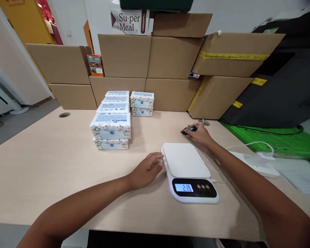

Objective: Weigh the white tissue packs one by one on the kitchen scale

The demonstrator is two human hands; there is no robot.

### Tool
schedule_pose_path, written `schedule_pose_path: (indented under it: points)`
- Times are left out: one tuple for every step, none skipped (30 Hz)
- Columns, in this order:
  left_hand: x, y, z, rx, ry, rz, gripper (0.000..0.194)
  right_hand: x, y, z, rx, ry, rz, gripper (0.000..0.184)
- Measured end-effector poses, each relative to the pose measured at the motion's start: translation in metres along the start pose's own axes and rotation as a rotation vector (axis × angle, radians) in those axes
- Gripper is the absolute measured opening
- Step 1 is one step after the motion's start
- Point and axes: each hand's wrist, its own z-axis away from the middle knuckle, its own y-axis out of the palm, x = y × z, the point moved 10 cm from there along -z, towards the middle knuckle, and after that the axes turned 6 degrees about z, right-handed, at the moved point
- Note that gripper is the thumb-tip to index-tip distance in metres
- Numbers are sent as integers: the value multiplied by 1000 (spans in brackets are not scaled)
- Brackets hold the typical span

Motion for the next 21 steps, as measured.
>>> schedule_pose_path:
  points:
    - [0,0,0,2,-2,4,61,-10,-4,8,13,65,14,65]
    - [0,0,0,4,-1,6,61,-19,-7,18,34,131,39,69]
    - [-1,0,-1,6,0,5,61,-24,-10,27,66,170,87,72]
    - [-2,-1,-1,9,0,2,61,-23,-11,35,97,178,151,76]
    - [-2,-1,-1,12,-3,-2,60,-19,-13,43,119,172,225,80]
    - [-3,-1,-1,14,-6,-9,60,-12,-14,49,128,155,304,83]
    - [-4,-1,-1,14,-10,-17,60,-3,-16,53,126,126,388,86]
    - [-5,-1,-1,13,-16,-26,60,7,-16,56,120,92,470,87]
    - [-6,-1,-1,12,-22,-35,60,17,-16,58,117,58,546,87]
    - [-7,-2,-1,9,-27,-43,59,25,-14,60,117,30,608,86]
    - [-8,-2,-1,6,-29,-51,58,31,-13,61,121,13,652,84]
    - [-9,-3,-1,2,-32,-58,57,35,-12,62,123,5,681,80]
    - [-9,-3,-1,0,-35,-65,56,37,-12,63,124,1,697,75]
    - [-9,-4,-2,-3,-38,-72,56,38,-12,64,121,-6,701,68]
    - [-9,-4,-2,-7,-40,-81,56,38,-12,64,116,-20,698,60]
    - [-9,-5,-2,-10,-42,-88,56,38,-12,65,107,-40,690,53]
    - [-9,-5,-2,-12,-43,-94,56,37,-13,65,97,-56,681,50]
    - [-8,-6,-2,-17,-40,-98,56,36,-13,66,84,-63,672,50]
    - [-9,-6,-2,-21,-36,-100,56,34,-15,66,69,-62,666,53]
    - [-9,-6,-3,-23,-32,-99,56,32,-16,66,54,-54,663,59]
    - [-9,-6,-3,-23,-29,-97,57,31,-17,67,43,-45,663,63]
